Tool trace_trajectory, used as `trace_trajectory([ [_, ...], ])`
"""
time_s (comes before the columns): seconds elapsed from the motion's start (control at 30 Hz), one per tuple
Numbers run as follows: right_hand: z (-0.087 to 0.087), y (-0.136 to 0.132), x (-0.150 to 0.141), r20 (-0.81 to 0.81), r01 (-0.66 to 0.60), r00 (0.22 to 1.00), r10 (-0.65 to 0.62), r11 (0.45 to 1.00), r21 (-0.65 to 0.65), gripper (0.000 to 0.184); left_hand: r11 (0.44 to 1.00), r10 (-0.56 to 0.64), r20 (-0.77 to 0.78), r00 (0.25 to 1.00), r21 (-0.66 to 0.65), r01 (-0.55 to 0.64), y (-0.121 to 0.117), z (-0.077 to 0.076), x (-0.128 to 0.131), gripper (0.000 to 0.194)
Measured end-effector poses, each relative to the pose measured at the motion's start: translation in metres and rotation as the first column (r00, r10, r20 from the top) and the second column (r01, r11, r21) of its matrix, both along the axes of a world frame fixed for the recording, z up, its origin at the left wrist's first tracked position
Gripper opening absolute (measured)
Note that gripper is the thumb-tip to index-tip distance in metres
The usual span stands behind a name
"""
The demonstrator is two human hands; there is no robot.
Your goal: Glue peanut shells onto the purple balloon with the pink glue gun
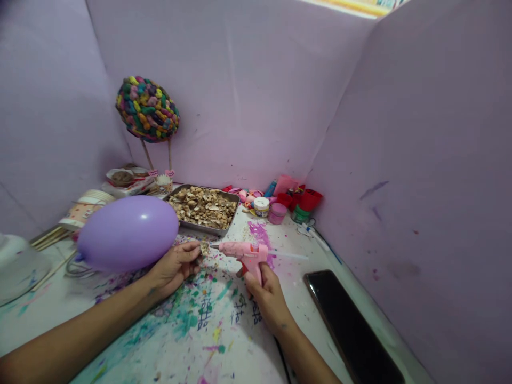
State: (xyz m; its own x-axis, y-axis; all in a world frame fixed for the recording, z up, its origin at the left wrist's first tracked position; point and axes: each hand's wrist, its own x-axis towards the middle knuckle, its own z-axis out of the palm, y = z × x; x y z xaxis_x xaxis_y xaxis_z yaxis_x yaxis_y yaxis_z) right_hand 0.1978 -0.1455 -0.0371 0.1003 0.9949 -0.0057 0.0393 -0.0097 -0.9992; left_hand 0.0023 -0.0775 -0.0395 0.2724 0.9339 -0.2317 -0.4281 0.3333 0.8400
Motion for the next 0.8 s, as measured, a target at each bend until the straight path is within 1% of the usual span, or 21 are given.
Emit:
trace_trajectory([
  [0.1, -0.003, 0.003, 0.000, -0.030, 0.028, 0.999, -0.029, 1.000, -0.009, 0.028, 1.000, -0.004, 0.011, 1.000, -0.008, 0.004, -0.002, 0.002, 0.001, 0.014],
  [0.17, -0.005, 0.011, 0.002, -0.061, 0.048, 0.997, -0.050, 0.999, -0.023, 0.028, 1.000, -0.019, 0.014, 1.000, -0.019, 0.020, -0.005, 0.003, 0.002, 0.013],
  [0.27, -0.006, 0.036, 0.010, -0.106, 0.069, 0.992, -0.075, 0.996, -0.060, 0.026, 0.998, -0.058, 0.022, 0.998, -0.028, 0.058, -0.010, 0.008, 0.004, 0.011],
  [0.33, -0.005, 0.059, 0.015, -0.108, 0.074, 0.990, -0.086, 0.992, -0.102, 0.024, 0.997, -0.076, 0.029, 0.997, -0.022, 0.077, -0.014, 0.017, 0.004, 0.011],
  [0.37, -0.005, 0.072, 0.018, -0.096, 0.077, 0.991, -0.090, 0.989, -0.130, 0.023, 0.997, -0.080, 0.034, 0.996, -0.017, 0.081, -0.016, 0.023, 0.003, 0.011],
  [0.43, -0.004, 0.095, 0.020, -0.054, 0.087, 0.994, -0.099, 0.979, -0.186, 0.023, 0.996, -0.084, 0.053, 0.995, 0.002, 0.084, -0.020, 0.041, -0.001, 0.011],
  [0.5, -0.005, 0.114, 0.021, 0.003, 0.102, 0.995, -0.104, 0.969, -0.223, 0.024, 0.996, -0.080, 0.089, 0.993, 0.052, 0.076, -0.023, 0.064, -0.011, 0.010],
  [0.57, -0.007, 0.126, 0.022, 0.075, 0.124, 0.991, -0.109, 0.963, -0.239, 0.027, 0.987, -0.050, 0.107, 0.993, 0.159, 0.032, -0.025, 0.090, -0.026, 0.007],
  [0.63, -0.006, 0.131, 0.024, 0.160, 0.153, 0.980, -0.118, 0.961, -0.232, 0.027, 0.959, 0.049, 0.141, 0.989, 0.269, -0.086, -0.024, 0.113, -0.046, 0.005],
  [0.7, 0.000, 0.130, 0.028, 0.246, 0.173, 0.961, -0.123, 0.966, -0.193, 0.023, 0.913, 0.162, 0.188, 0.969, 0.345, -0.220, -0.020, 0.130, -0.068, 0.006],
  [0.73, 0.005, 0.129, 0.029, 0.282, 0.173, 0.951, -0.123, 0.972, -0.160, 0.019, 0.891, 0.209, 0.199, 0.957, 0.365, -0.271, -0.018, 0.136, -0.079, 0.006],
  [0.8, 0.018, 0.124, 0.027, 0.327, 0.143, 0.938, -0.112, 0.987, -0.072, 0.011, 0.841, 0.313, 0.213, 0.926, 0.391, -0.374, -0.011, 0.143, -0.098, 0.007],
])
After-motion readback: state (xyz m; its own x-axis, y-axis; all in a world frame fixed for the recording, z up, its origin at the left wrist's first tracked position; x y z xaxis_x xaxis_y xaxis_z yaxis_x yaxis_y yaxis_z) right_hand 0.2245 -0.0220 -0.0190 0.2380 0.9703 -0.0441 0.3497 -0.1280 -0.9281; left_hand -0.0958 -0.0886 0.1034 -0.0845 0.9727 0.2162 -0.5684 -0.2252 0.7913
